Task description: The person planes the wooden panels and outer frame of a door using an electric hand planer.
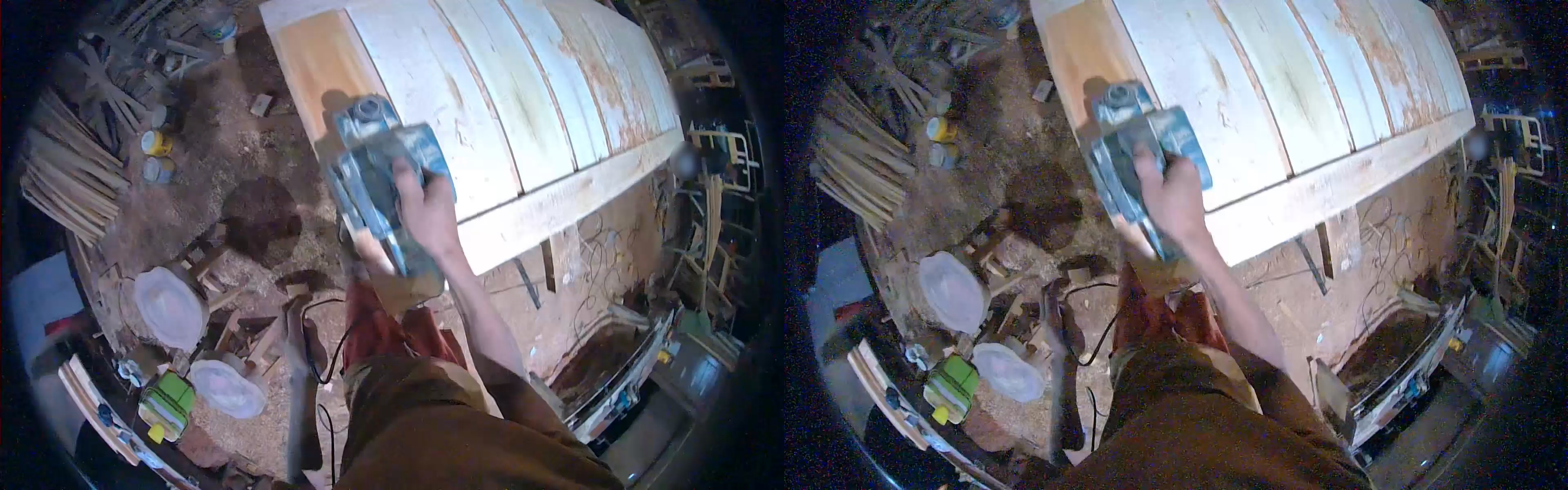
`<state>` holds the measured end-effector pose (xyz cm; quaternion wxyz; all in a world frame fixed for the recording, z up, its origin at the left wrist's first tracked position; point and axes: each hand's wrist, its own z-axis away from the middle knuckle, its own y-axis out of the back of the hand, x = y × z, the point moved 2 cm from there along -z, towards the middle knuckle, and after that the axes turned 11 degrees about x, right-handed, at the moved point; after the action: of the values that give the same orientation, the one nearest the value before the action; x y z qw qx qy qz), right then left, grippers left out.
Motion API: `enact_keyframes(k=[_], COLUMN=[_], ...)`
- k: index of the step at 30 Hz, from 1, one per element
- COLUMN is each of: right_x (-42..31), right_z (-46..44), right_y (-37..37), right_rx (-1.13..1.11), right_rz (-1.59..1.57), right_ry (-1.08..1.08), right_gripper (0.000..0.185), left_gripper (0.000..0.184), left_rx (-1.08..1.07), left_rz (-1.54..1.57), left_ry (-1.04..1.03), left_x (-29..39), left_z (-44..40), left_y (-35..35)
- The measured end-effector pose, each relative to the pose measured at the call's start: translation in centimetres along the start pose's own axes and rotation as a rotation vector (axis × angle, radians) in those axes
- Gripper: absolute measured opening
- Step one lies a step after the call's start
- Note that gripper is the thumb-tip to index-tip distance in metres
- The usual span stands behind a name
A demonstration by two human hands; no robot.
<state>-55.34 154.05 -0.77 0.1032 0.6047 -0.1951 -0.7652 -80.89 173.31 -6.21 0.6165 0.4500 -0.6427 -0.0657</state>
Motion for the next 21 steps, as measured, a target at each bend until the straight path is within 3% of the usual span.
enact_keyframes(k=[2,3,6,9,10,15,21], right_x=[-2.8,-4.5,-6.5,-13.3,-14.8,-16.4,-11.9], right_z=[-5.2,-7.9,-18.4,-23.5,-25.6,-32.5,-24.8], right_y=[-3.6,-5.4,-12.3,-16.3,-17.5,-21.8,-17.7], right_rx=[0.039,0.054,0.084,0.032,0.017,-0.041,0.000], right_rz=[-0.060,-0.084,-0.019,0.018,0.049,0.176,0.152], right_ry=[0.114,0.149,0.226,0.177,0.179,0.249,0.278], right_gripper=[0.058,0.056,0.055,0.067,0.067,0.067,0.068], left_gripper=[0.034,0.034,0.021,0.019,0.023,0.033,0.041], left_rx=[-0.030,-0.022,0.030,0.170,0.211,0.080,0.180], left_rz=[0.215,0.219,0.435,0.387,0.275,0.165,0.184], left_ry=[0.194,0.194,0.639,0.577,0.383,0.478,0.453], left_x=[-1.8,-2.0,-3.6,-5.4,-5.1,-3.4,-4.9], left_z=[0.1,-0.2,-0.6,0.0,-1.3,-3.3,-4.0], left_y=[-0.4,-0.4,-0.9,-1.4,-1.6,0.4,1.9])
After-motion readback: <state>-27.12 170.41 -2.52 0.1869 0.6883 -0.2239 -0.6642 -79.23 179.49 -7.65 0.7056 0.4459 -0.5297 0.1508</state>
